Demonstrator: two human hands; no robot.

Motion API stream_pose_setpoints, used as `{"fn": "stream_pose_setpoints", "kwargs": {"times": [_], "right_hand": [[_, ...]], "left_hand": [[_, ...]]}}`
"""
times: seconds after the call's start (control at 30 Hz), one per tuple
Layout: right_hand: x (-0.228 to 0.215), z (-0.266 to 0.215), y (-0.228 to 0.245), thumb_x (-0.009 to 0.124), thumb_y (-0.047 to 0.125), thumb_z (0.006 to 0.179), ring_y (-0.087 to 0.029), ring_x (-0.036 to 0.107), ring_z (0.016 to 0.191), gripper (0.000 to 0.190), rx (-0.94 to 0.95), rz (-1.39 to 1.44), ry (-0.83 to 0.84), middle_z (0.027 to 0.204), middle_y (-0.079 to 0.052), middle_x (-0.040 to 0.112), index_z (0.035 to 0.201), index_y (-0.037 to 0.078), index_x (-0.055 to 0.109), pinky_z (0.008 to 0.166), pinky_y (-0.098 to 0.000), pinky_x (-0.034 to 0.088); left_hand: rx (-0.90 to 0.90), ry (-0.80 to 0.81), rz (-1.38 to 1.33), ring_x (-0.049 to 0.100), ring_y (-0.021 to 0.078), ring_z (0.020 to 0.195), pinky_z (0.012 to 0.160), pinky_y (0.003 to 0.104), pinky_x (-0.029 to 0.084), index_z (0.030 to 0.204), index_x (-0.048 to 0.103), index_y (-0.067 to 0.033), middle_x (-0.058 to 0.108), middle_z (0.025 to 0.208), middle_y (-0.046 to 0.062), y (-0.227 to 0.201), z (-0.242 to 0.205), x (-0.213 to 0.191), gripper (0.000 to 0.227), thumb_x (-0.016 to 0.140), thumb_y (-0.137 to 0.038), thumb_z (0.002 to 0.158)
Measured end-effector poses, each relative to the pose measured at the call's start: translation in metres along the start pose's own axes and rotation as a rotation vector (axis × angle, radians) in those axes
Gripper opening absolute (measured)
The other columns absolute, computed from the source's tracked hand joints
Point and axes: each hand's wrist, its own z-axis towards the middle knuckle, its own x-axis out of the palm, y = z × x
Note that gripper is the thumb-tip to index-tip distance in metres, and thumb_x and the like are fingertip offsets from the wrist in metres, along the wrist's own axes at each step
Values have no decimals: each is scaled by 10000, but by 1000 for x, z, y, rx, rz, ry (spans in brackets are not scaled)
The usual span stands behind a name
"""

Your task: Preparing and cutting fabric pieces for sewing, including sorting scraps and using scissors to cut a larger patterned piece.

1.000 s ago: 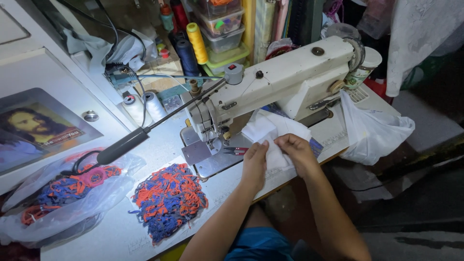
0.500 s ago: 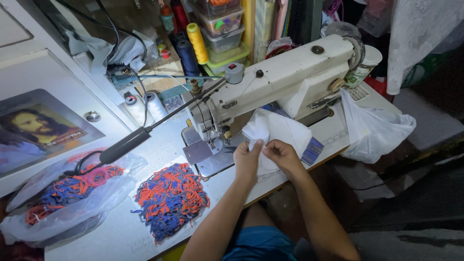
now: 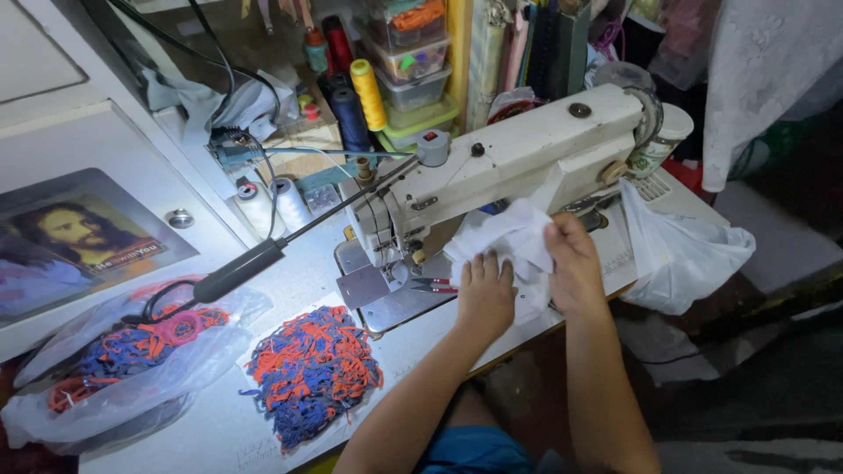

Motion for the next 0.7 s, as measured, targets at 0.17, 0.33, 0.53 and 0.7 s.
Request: {"fn": "stream_pose_setpoints", "kwargs": {"times": [0.17, 0.33, 0.53, 0.7], "right_hand": [[-1, -43, 60, 545, 260, 1074, -53, 580, 686, 164, -134, 130, 29, 738, 33, 562, 995, 116, 547, 661, -203, 444], [-12, -85, 81, 643, 315, 975, -106, 451, 570, 247, -50, 137, 43, 628, 35, 458, 917, 116, 510, 536, -281, 324], [-30, -90, 42, 647, 312, 990, -154, 557, 607, 241, 264, 135, 109, 745, -62, 602, 970, 98, 540, 548, -279, 418], [-15, -81, -20, 578, 223, 1021, -151, 584, 715, 117, 463, 107, 164, 867, -58, 634, 1021, 108, 553, 625, -281, 445]], "left_hand": [[-56, 131, -10, 188, 509, 1538, 1228, 613, 182, 1507, 448, -68, 380, 1548, 276, 3, 61, 52, 549, 441, -374, 1052], [-135, 253, 172, 83, 444, 1563, 1235, 631, 71, 1617, 218, -165, 92, 1708, 205, 13, 104, 71, 612, 301, -355, 1041], [-110, 19, 48, 117, 389, 1575, 1246, 581, 141, 1561, 320, -66, 213, 1678, 178, 26, 39, 48, 686, 464, -451, 1012], [172, -291, -253, 203, 443, 1595, 1265, 616, 247, 1603, 303, -43, 262, 1689, 205, 67, -109, 29, 855, 650, -161, 831]]}}
